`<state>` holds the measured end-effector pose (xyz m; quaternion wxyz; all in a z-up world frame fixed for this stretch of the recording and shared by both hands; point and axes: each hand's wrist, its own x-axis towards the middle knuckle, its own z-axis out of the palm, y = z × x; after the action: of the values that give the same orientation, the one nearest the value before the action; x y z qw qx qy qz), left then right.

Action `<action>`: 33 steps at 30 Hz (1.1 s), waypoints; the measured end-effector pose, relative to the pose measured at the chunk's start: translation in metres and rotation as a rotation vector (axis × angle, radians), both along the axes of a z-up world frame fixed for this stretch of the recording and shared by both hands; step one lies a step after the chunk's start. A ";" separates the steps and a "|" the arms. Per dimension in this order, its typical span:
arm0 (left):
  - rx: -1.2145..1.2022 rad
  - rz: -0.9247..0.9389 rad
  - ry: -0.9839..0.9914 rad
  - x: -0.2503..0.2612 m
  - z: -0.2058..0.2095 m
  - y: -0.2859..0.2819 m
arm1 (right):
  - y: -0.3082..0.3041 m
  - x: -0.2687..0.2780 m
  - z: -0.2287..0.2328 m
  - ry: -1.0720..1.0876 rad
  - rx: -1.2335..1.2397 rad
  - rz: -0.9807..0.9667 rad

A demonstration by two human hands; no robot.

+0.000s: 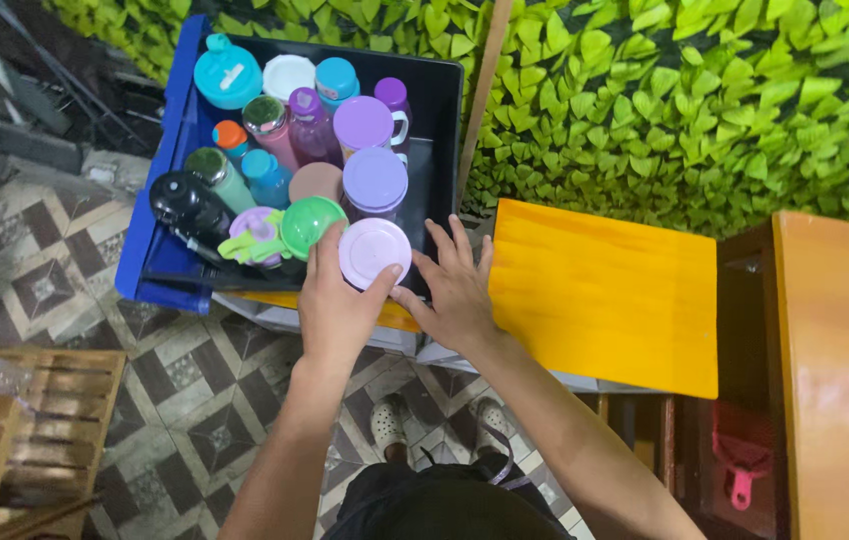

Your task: The person moves multiple colorful plastic containers from a yellow shelf into a black tray, then wipes two containers with a cloth and spray cleaner before placing them back into the tray.

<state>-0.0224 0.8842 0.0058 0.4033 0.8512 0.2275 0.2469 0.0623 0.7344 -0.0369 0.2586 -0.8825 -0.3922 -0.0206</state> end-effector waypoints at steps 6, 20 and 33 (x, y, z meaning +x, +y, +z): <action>0.209 -0.056 0.122 0.005 -0.011 0.013 | 0.009 -0.005 -0.002 -0.022 -0.039 -0.076; 0.543 -0.044 0.036 -0.002 -0.022 0.006 | -0.029 -0.029 -0.007 0.056 0.110 -0.097; 0.415 -0.453 -0.251 -0.016 -0.020 -0.148 | -0.227 -0.099 -0.028 0.003 0.307 -0.547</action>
<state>-0.0389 0.7363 -0.0142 0.2909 0.9071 -0.0744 0.2948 -0.0366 0.5074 -0.0653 0.3744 -0.9059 -0.1322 -0.1471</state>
